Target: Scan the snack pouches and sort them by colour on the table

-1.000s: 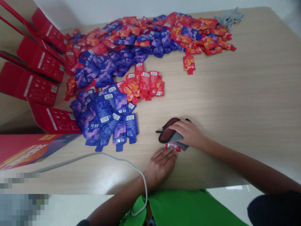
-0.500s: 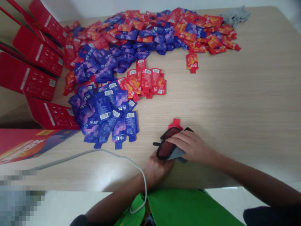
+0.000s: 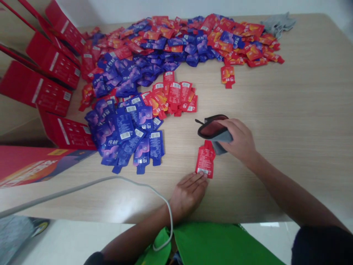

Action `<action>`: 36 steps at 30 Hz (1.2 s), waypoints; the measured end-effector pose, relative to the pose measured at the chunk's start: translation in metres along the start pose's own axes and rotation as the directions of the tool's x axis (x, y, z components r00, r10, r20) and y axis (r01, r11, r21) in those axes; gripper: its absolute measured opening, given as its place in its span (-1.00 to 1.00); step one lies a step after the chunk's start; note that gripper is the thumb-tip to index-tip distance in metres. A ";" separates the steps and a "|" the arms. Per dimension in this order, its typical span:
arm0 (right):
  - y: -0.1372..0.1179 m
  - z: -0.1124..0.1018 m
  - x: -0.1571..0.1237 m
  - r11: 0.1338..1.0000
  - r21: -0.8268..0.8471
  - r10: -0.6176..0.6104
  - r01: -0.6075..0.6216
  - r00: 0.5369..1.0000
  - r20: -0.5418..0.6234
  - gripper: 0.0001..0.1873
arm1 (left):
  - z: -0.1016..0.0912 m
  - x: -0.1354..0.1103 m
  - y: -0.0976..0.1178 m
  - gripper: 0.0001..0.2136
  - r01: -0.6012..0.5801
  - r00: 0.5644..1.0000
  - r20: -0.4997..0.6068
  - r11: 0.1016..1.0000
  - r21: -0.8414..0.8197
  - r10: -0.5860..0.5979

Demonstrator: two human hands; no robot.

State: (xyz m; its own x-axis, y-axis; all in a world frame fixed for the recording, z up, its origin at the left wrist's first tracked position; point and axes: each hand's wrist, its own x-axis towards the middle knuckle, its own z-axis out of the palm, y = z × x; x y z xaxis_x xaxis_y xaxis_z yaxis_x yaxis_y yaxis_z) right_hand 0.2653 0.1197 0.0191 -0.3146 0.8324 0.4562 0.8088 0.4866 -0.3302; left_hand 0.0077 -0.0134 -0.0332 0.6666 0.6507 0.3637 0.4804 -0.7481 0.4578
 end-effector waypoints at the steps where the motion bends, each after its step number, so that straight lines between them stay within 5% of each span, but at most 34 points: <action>1: -0.011 -0.005 -0.009 0.999 0.046 -0.023 0.023 1.000 -0.002 -0.49 | 0.001 -0.001 0.000 -0.77 -0.007 1.000 -0.002 1.000 0.004 0.007; 6: -0.060 0.003 -0.067 0.964 0.203 -0.225 0.174 0.939 0.259 -0.61 | 0.005 -0.005 0.000 -0.82 0.050 0.998 0.026 0.998 0.043 -0.052; 10: -0.053 0.026 -0.076 0.976 0.176 -0.186 0.131 0.918 0.351 -0.65 | 0.005 -0.005 0.000 -0.81 0.035 0.999 0.035 0.999 0.014 -0.036; 17: 0.009 0.036 -0.011 0.997 -0.075 0.004 0.018 0.960 0.280 -0.51 | 0.000 0.002 -0.001 -0.80 -0.022 1.000 0.008 1.000 0.012 0.022; 21: 0.035 0.011 0.004 0.985 -0.048 0.167 -0.166 0.986 0.018 -0.52 | -0.006 0.010 0.001 -0.84 -0.006 0.999 -0.045 0.999 0.041 0.008; 26: 0.035 -0.025 -0.028 0.889 0.125 0.458 -0.440 0.851 -0.259 -0.54 | -0.019 0.042 -0.004 -0.84 0.096 0.994 -0.046 0.995 0.037 -0.095; 32: 0.024 -0.032 -0.086 0.708 0.293 0.702 -0.643 0.686 -0.190 -0.47 | -0.015 0.100 -0.032 -0.51 0.316 0.946 -0.004 0.922 0.225 -0.323; 36: 0.023 -0.023 -0.109 0.651 0.311 0.753 -0.692 0.638 -0.158 -0.47 | -0.006 0.124 -0.041 -0.44 0.362 0.915 0.062 0.880 0.308 -0.398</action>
State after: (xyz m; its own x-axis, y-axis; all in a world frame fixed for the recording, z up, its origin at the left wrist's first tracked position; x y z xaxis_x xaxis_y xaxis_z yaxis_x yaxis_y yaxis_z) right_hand 0.3292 0.0342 -0.0195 0.4867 0.8563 0.1727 0.5898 -0.1763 -0.7881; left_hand 0.0666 0.0989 -0.0020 0.4542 0.8852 0.1005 0.8394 -0.4630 0.2848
